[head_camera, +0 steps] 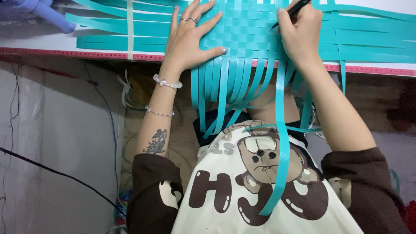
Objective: The person is weaving teal plastic strips together on a white surface to create a woven mat, occasionally using a black pen to assist in tucking the strips.
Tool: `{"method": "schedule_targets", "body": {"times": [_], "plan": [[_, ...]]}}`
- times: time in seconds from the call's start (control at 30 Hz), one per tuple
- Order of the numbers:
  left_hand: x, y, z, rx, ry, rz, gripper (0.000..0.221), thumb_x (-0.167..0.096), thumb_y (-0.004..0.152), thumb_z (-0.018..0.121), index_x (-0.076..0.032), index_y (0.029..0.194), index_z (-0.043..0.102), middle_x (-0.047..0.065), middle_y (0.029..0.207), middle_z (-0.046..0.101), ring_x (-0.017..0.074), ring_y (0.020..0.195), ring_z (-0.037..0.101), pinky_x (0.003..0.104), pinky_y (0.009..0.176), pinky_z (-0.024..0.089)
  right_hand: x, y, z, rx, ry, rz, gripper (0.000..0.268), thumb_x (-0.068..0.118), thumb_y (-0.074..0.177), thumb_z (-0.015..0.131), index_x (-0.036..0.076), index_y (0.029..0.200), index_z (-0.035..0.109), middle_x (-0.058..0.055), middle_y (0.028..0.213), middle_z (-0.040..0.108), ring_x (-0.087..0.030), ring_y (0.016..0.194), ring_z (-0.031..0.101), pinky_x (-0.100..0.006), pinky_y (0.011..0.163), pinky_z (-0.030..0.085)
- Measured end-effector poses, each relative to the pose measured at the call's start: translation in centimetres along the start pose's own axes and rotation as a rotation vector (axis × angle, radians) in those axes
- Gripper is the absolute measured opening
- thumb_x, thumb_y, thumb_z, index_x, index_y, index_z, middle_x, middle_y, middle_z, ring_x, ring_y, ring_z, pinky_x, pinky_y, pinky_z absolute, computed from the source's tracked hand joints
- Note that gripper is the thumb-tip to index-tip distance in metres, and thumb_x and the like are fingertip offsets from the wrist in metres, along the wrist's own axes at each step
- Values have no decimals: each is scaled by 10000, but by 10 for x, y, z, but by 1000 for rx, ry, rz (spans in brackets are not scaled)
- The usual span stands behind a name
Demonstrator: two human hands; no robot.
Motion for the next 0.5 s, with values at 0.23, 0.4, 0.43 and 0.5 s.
{"method": "schedule_targets", "body": {"times": [0.23, 0.4, 0.43, 0.5], "plan": [[4, 0, 5, 9, 7, -13, 737, -616, 881, 675, -220, 1451, 428, 90, 1491, 318, 309, 1385, 203, 583, 1104, 49, -8, -5, 13, -55, -158, -34, 287, 64, 1044, 648, 19, 780, 545, -71, 650, 541, -192, 582, 506, -348, 538, 343], [7, 0, 4, 13, 9, -44, 741, -636, 881, 666, -242, 1453, 406, 132, 1482, 332, 328, 1378, 211, 553, 1107, 57, 1, -2, 15, -98, -153, -48, 246, 42, 1020, 631, 29, 796, 532, -57, 626, 477, -188, 568, 406, -359, 543, 291], [6, 0, 4, 9, 9, -32, 740, -634, 883, 663, -235, 1453, 412, 127, 1484, 327, 330, 1379, 206, 562, 1106, 54, 3, -3, 15, -99, -162, -48, 239, 54, 1026, 627, 25, 812, 525, -62, 626, 486, -193, 564, 435, -357, 534, 304], [5, 0, 6, 6, 6, -19, 740, -633, 885, 660, -227, 1454, 417, 122, 1487, 322, 332, 1380, 202, 571, 1105, 52, 6, -5, 17, -100, -172, -45, 234, 67, 1032, 622, 20, 828, 518, -66, 626, 494, -198, 560, 463, -354, 526, 317]]}}
Point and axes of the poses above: each hand's wrist, its own y-axis towards the middle knuckle, its own z-axis out of the palm, x = y × z, the point moved 10 cm from there along y, towards the middle knuckle
